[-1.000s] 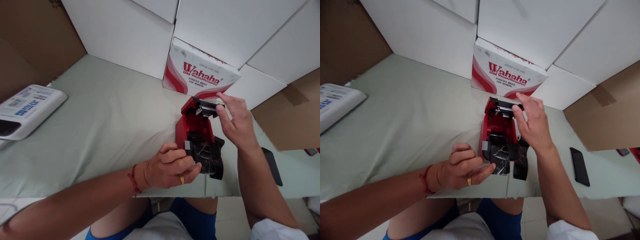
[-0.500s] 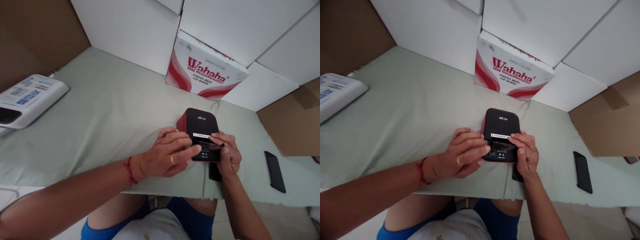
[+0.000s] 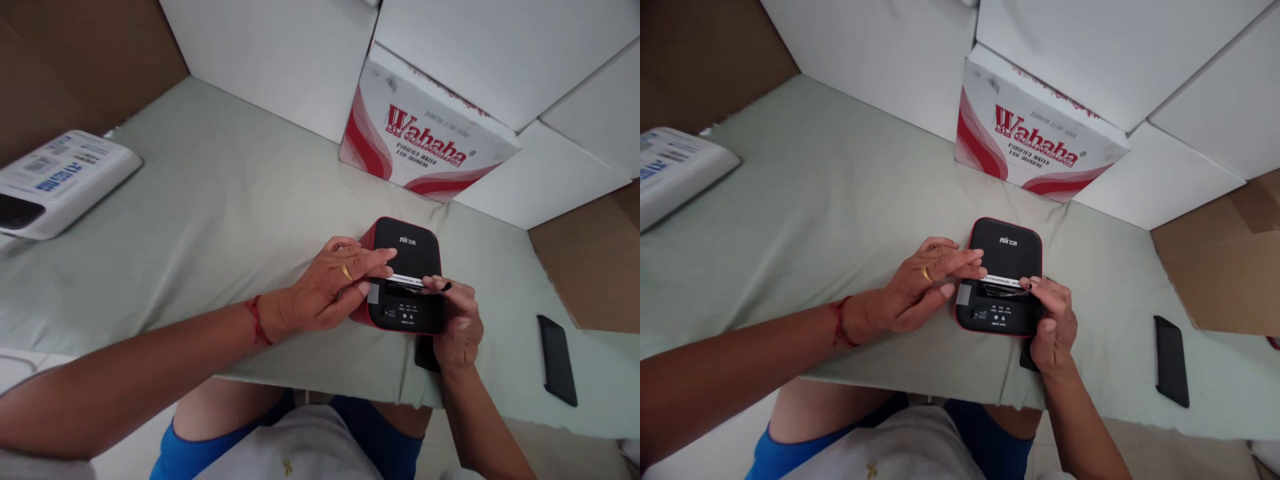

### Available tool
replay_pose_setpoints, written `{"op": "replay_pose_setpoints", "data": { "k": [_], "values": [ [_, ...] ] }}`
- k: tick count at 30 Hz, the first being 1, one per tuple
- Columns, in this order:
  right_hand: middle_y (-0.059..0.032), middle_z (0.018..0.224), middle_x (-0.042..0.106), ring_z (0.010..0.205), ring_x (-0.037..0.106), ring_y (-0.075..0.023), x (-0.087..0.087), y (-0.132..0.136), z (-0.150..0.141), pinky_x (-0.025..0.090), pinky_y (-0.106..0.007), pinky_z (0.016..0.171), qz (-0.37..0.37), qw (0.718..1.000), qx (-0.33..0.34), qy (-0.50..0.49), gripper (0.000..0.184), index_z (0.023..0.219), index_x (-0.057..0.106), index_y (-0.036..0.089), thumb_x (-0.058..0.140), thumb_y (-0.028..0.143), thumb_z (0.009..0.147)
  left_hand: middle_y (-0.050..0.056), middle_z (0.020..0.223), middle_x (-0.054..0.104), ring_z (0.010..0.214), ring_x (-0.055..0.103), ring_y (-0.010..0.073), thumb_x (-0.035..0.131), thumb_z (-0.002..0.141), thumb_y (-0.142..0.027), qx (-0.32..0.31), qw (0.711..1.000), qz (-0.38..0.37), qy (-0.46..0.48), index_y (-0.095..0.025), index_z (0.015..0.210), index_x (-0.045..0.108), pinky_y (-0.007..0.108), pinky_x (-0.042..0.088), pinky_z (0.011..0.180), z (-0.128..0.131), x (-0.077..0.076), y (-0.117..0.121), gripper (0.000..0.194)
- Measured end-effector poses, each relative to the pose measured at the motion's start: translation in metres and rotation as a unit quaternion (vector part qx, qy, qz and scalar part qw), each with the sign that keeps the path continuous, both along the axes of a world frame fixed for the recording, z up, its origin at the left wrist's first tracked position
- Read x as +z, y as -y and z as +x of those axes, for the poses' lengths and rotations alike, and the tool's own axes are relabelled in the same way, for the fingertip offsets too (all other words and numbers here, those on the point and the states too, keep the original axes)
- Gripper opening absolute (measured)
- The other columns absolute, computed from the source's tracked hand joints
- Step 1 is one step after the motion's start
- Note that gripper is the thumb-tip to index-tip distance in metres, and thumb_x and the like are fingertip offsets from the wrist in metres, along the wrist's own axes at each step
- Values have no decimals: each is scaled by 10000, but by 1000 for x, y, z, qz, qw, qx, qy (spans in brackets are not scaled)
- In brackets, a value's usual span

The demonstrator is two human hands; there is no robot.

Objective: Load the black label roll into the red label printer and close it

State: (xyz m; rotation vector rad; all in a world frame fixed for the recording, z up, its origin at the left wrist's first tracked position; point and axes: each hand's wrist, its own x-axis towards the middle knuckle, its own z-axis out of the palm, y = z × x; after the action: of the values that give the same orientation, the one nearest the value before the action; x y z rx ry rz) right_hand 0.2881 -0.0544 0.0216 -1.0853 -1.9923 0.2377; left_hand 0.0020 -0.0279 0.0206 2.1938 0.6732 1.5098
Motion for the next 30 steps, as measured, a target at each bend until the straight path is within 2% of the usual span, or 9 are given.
{"op": "replay_pose_setpoints", "data": {
  "k": [3,9,13,17,19,21,23,26,30],
  "values": [
    [-100,1236,772,1235,687,-323,0,-2,0,548,-597,1060,34,997,40,-65,386,1384,677,308,435,436,1113,61,1253,843,1211,756,211,475,1055,-215,6,1000,10,-1,-242,1677,399,441,426,1102,1,0,0,627],
    [-106,1240,780,1274,673,-318,-6,-3,-3,527,-591,1099,42,995,37,-83,365,1379,681,293,481,416,1101,68,1257,836,1201,751,236,541,1020,-200,-10,999,-18,27,-273,1634,422,465,467,1087,3,-3,2,630],
    [-101,1208,764,1178,722,-291,7,-5,-11,566,-521,1050,-27,994,-7,-104,416,1445,633,278,580,432,1062,116,1387,765,1360,672,272,641,1017,-262,-39,995,-74,52,-272,1652,381,506,477,1183,3,-8,7,687],
    [-82,1194,771,1163,723,-265,41,-8,-27,556,-471,1056,-93,993,-39,-54,530,1517,591,286,692,431,1018,146,1783,377,1682,341,321,748,987,-415,-68,971,-197,114,-326,1719,284,594,267,1387,5,-19,-2,872],
    [-77,1201,769,1169,698,-274,58,-7,-36,554,-471,1036,-50,998,-34,16,387,1370,704,302,735,399,997,126,1867,171,1746,173,346,816,927,-503,-111,941,-283,151,-372,1757,160,634,164,1413,8,-26,-11,1066],
    [-62,1142,775,1090,692,-266,71,-1,-42,554,-461,977,40,994,-30,92,242,1211,775,312,771,298,969,116,1886,91,1763,75,352,876,858,-541,-158,914,-332,175,-399,1768,59,649,106,1415,11,-32,-19,1231],
    [-46,1071,779,959,702,-235,79,6,-44,560,-429,883,108,984,-16,141,246,1156,790,316,761,183,951,100,1894,42,1767,21,340,899,834,-531,-182,901,-349,184,-416,1768,6,636,80,1417,13,-35,-23,1297],
    [-45,1057,790,869,748,-200,83,17,-40,611,-373,776,97,982,26,160,330,1182,787,306,709,92,944,104,1894,36,1764,82,331,866,881,-485,-198,895,-359,176,-420,1765,-44,614,172,1411,13,-34,-21,1271],
    [-67,1181,837,998,832,-221,80,22,-32,697,-351,833,69,984,39,160,386,1237,794,300,657,75,954,134,1884,107,1732,241,335,829,922,-460,-224,892,-352,174,-409,1764,-70,591,336,1367,14,-31,-19,1232]
  ]
}}
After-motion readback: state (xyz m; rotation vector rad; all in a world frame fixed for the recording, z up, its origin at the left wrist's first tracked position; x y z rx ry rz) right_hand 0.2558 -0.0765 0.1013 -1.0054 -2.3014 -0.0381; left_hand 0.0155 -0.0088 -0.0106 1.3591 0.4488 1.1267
